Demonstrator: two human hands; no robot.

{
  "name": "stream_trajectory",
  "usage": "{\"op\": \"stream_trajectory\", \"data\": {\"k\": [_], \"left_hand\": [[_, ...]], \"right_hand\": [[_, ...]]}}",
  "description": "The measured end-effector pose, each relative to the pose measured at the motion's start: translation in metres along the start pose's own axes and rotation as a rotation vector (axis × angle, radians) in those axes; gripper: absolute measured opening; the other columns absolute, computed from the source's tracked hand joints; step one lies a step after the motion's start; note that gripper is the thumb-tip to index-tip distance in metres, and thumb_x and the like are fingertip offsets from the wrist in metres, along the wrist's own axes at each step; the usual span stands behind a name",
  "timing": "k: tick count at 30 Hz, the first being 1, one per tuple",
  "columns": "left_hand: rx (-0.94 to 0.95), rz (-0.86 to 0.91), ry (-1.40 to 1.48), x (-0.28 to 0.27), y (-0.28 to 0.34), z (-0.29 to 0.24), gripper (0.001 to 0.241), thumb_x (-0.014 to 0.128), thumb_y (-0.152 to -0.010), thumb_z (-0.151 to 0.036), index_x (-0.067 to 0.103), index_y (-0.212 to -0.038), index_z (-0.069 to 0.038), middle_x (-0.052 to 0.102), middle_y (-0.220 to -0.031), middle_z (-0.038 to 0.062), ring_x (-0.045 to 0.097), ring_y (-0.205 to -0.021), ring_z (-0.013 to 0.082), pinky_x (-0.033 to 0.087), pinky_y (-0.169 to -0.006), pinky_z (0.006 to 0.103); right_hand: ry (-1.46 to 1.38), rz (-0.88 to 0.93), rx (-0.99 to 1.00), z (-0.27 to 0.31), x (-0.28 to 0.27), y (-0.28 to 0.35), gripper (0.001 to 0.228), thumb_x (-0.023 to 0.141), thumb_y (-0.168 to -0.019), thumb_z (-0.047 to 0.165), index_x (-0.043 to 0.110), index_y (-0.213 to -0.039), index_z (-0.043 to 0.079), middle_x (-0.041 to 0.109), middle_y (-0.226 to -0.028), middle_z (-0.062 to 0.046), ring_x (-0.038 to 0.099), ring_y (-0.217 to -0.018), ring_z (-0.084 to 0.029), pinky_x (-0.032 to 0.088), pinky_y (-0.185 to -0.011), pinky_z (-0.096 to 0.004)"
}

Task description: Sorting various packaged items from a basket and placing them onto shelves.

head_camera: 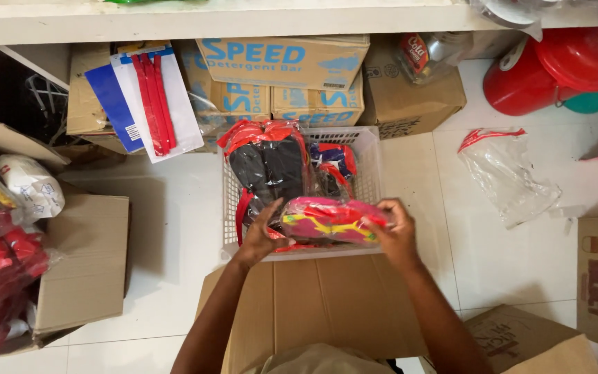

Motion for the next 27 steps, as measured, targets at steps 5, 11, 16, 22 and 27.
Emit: {"op": "stream_trajectory", "data": {"k": [5, 11, 16, 22, 27], "left_hand": [[-0.065, 0.155, 0.394, 0.017, -0.003, 0.023, 0.099, 0.094, -0.063, -0.011, 0.047, -0.150, -0.014, 0.058, -0.148, 0.007, 0.050, -0.139, 0.0222, 0.051, -0.110, 0.0422], [-0.071, 0.301, 0.692, 0.046, 0.005, 0.020, 0.072, 0.091, -0.070, 0.001, 0.062, -0.137, 0.000, 0.071, -0.126, 0.009, 0.067, -0.112, 0.0183, 0.053, -0.105, 0.0416], [-0.158, 0.235, 0.938, 0.061, 0.019, 0.064, 0.047, 0.084, -0.083, 0.003, 0.066, -0.127, 0.006, 0.075, -0.122, 0.013, 0.070, -0.116, 0.0254, 0.055, -0.107, 0.0420], [-0.196, 0.133, 1.085, 0.047, 0.028, 0.048, 0.063, 0.076, -0.081, 0.006, 0.056, -0.139, -0.006, 0.067, -0.133, 0.010, 0.065, -0.123, 0.0226, 0.052, -0.108, 0.0428], [-0.304, 0.037, 1.117, 0.047, 0.036, 0.060, 0.068, 0.073, -0.083, 0.004, 0.051, -0.146, -0.010, 0.066, -0.135, 0.011, 0.065, -0.125, 0.0235, 0.054, -0.107, 0.0439]], "right_hand": [[-0.396, -0.057, 0.108, 0.001, -0.021, -0.036, 0.034, 0.082, -0.086, 0.011, 0.058, -0.110, 0.004, 0.067, -0.104, -0.004, 0.067, -0.093, -0.012, 0.061, -0.081, -0.031], [-0.717, -0.078, 0.337, -0.037, -0.006, -0.079, 0.041, 0.077, -0.092, 0.013, 0.061, -0.129, 0.002, 0.072, -0.115, -0.010, 0.071, -0.099, -0.017, 0.060, -0.087, -0.033], [-0.820, 0.209, 0.546, -0.062, 0.035, -0.084, 0.049, 0.071, -0.095, 0.031, 0.061, -0.134, 0.003, 0.071, -0.122, -0.010, 0.068, -0.109, -0.021, 0.057, -0.095, -0.040], [-0.758, 0.355, 0.892, -0.121, 0.074, -0.018, 0.067, 0.061, -0.091, 0.052, 0.057, -0.139, 0.005, 0.069, -0.129, -0.016, 0.065, -0.119, -0.029, 0.057, -0.095, -0.046], [-0.671, 0.423, 0.931, -0.157, 0.081, 0.039, 0.070, 0.076, -0.088, 0.020, 0.043, -0.147, 0.001, 0.066, -0.133, -0.012, 0.067, -0.115, -0.026, 0.059, -0.095, -0.045]]}}
Point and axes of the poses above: each hand's wrist, its own y-axis away from the middle knuckle, its own x-axis out of the palm, z = x × y, the point moved 9 cm from there along -y, towards the middle knuckle
